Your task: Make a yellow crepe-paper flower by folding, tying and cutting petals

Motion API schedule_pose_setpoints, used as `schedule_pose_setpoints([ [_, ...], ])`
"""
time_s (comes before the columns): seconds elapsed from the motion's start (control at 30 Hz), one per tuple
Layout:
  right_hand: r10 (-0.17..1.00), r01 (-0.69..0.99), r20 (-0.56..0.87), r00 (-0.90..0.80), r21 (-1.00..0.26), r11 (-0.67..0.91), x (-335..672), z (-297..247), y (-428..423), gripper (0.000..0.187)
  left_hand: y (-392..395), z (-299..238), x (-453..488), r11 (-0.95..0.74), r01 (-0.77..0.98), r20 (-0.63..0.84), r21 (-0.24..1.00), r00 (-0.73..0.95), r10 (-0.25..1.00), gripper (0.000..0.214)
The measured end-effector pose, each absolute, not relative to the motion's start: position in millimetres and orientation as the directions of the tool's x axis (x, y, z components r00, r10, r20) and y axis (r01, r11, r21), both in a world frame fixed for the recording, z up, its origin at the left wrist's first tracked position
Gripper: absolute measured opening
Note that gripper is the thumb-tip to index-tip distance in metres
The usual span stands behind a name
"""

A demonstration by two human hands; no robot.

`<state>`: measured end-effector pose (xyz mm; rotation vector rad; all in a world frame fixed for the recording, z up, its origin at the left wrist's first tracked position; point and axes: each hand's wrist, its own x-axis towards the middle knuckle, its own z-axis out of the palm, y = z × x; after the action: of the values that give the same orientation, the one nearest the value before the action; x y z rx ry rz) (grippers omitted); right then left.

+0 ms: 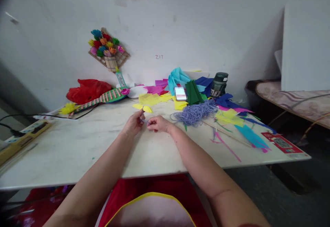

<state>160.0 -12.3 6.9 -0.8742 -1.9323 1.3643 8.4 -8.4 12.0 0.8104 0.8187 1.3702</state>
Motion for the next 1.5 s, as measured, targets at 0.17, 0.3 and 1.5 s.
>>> schedule_pose_setpoints([
  [0.17,0.959,0.101,0.168,-0.228,-0.976,0.195,180.0,20.1,-2.9,0.021,-5.4,5.6,11.3,-0.150,-0.296,0.141,0.943,-0.052,0.989,0.037],
  [0.3,0.982,-0.037,0.187,0.010,-0.982,0.188,181.8,20.7,4.1,0.027,-6.3,5.3,15.7,-0.192,-0.101,0.184,0.976,-0.089,0.979,0.040],
  [1.5,0.897,0.042,0.266,-0.352,-0.953,0.300,168.2,8.8,1.0,0.022,-10.9,4.9,18.9,0.035,-0.380,0.014,0.924,0.125,0.992,0.031],
])
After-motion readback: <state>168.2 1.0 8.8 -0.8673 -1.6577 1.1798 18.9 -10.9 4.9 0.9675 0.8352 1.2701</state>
